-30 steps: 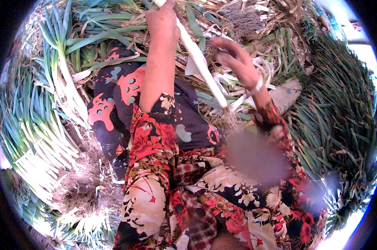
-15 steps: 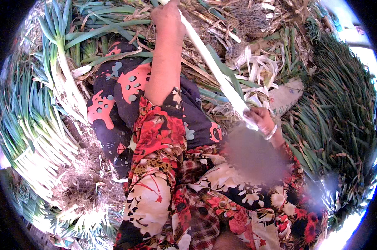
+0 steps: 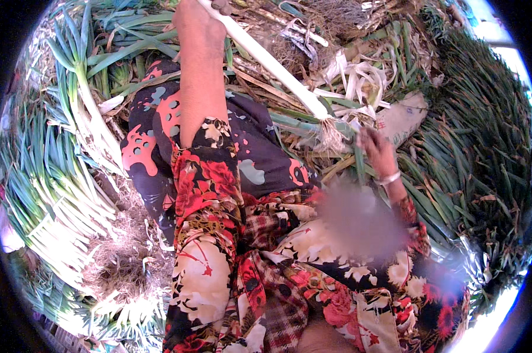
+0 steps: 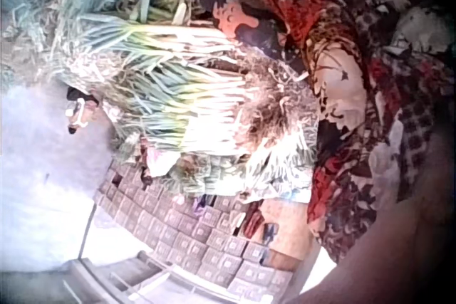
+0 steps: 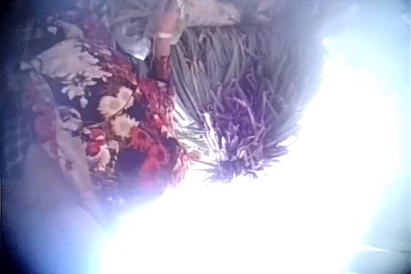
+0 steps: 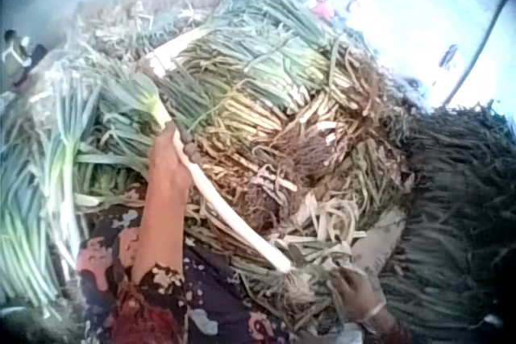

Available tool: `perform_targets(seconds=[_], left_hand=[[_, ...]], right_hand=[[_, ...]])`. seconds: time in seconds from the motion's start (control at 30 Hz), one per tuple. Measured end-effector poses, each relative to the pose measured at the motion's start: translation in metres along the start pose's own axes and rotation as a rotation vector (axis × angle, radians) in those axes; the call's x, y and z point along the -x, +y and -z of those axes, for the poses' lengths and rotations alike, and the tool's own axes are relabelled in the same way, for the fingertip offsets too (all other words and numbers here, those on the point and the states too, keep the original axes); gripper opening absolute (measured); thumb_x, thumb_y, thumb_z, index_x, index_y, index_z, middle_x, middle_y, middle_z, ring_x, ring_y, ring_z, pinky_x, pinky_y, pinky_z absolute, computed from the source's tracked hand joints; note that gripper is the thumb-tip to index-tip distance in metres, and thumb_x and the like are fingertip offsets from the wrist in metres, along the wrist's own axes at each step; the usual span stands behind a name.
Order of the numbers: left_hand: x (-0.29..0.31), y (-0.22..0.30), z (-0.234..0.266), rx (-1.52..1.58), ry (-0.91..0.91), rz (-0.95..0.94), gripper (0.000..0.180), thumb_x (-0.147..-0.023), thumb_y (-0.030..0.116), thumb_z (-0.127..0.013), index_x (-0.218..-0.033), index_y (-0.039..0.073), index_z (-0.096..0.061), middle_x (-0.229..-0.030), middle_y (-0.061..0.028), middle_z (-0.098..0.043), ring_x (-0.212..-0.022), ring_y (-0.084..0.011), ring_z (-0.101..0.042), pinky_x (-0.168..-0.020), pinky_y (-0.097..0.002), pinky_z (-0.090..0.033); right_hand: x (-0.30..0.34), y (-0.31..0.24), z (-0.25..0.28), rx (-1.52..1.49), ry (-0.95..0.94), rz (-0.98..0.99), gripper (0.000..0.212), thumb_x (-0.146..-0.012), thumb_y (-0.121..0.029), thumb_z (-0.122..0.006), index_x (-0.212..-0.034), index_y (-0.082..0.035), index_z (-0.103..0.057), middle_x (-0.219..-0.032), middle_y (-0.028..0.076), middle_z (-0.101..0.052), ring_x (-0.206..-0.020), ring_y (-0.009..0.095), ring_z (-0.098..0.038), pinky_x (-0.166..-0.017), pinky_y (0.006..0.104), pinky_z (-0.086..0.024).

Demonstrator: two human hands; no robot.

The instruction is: The person peels and cleans leeks by hand, removing the outer layers and loose leaves from each stalk before placing it in a pile.

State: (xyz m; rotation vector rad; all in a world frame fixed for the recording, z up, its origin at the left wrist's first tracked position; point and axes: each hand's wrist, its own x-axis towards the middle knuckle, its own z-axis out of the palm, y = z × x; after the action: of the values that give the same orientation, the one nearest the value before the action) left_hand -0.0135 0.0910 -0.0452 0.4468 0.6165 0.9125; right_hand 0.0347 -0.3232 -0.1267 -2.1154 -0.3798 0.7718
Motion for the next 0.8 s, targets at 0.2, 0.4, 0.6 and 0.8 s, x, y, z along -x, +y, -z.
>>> perform_targets(seconds=[0.2,0.4,0.6,0.8], left_hand=[[-0.003,0.002,0.004,0.217,-0.399,0.177,0.033,-0.094,0.038,-0.034,-0.087,0.008,-0.045,-0.057,0.0006,-0.037,-0.042,-0.0111,-0.035,-0.038,-0.0264,-0.033],[0.028,0.003,-0.027,-0.18,0.031,0.074,0.031,-0.089,0.039,-0.048,-0.076,0.011,-0.044,-0.051,0.0018,-0.033,-0.041,-0.0112,-0.034,-0.037,-0.0272,-0.031],[-0.007,-0.004,0.009,0.002,-0.206,0.169,0.033,-0.087,0.036,-0.052,-0.068,0.015,-0.036,-0.049,0.0039,-0.022,-0.038,-0.0104,-0.026,-0.036,-0.0263,-0.025],[-0.008,0.002,0.006,0.061,-0.13,0.163,0.028,-0.088,0.036,-0.052,-0.075,0.016,-0.037,-0.05,0.0046,-0.018,-0.039,-0.0097,-0.023,-0.036,-0.026,-0.023]], right_hand=[[-0.02,-0.117,-0.063,-0.426,-0.34,-0.014,0.032,-0.087,-0.018,-0.05,-0.108,0.006,-0.053,-0.08,0.009,-0.063,-0.065,0.013,-0.058,-0.06,0.024,-0.047],[-0.011,-0.124,-0.085,0.058,0.138,0.397,0.032,-0.082,-0.016,-0.059,-0.106,0.004,-0.057,-0.073,0.005,-0.063,-0.058,0.007,-0.054,-0.052,0.0211,-0.043],[-0.002,-0.118,-0.088,-0.214,0.014,0.195,0.028,-0.084,-0.014,-0.055,-0.105,0.005,-0.057,-0.074,0.005,-0.064,-0.059,0.008,-0.055,-0.056,0.0211,-0.044],[-0.005,-0.131,-0.077,0.149,-0.015,0.315,0.029,-0.085,-0.018,-0.049,-0.101,0.004,-0.058,-0.061,0.008,-0.058,-0.051,0.012,-0.054,-0.051,0.0271,-0.044]])
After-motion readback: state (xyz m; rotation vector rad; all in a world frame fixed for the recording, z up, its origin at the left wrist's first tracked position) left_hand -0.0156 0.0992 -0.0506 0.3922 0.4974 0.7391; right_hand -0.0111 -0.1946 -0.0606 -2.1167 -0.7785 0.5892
